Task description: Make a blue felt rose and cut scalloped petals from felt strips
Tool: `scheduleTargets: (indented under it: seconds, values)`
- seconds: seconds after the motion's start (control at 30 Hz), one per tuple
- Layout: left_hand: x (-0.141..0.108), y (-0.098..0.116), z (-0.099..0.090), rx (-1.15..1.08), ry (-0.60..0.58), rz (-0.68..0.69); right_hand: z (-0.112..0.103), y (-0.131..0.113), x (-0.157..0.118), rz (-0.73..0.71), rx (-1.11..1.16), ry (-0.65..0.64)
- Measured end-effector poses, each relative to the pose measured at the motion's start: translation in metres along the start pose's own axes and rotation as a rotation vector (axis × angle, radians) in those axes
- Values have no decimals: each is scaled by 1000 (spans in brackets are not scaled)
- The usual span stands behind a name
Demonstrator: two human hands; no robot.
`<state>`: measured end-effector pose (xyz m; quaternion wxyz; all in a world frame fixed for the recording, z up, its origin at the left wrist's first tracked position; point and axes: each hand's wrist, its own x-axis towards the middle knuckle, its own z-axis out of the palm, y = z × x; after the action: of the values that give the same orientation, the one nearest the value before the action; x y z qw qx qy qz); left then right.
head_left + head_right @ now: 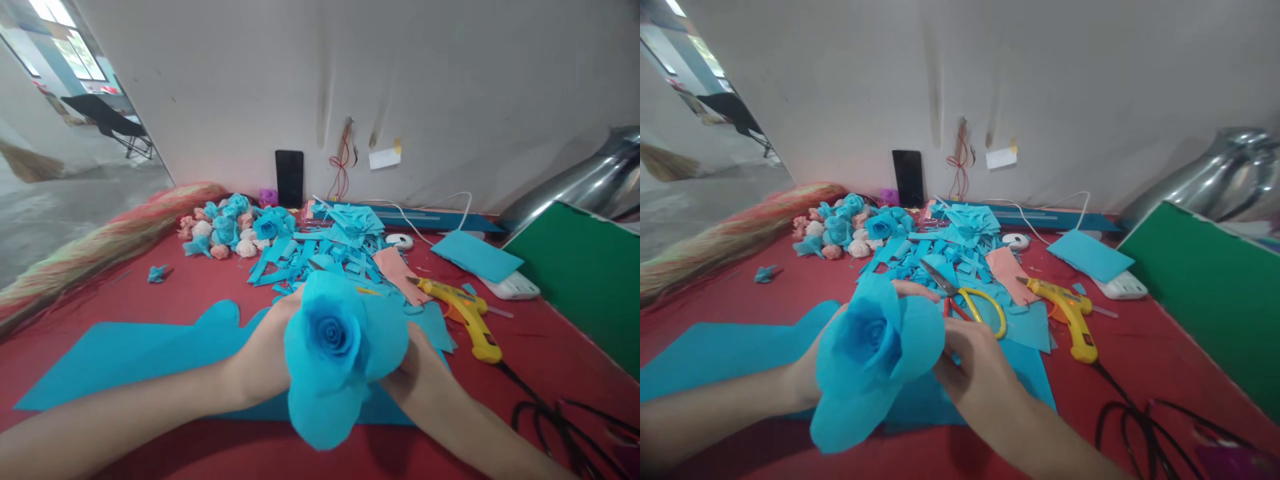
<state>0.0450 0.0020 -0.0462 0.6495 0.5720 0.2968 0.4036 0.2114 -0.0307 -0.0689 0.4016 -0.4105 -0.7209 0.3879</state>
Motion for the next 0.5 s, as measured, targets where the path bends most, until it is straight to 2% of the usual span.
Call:
scheduleTargets:
  seconds: [0.1,0.17,0.4,0.5]
  values:
    - [2,1,0,304,-95,125,5,14,-2,-6,75,-24]
    - [3,-1,-2,393,-116,167,7,18,-2,-23,111,-47]
    - [5,-3,-5,444,-96,210,8,10,-3,32,171,-105]
    - [4,-4,-3,401,-120,230,9,8,-3,21,198,-84]
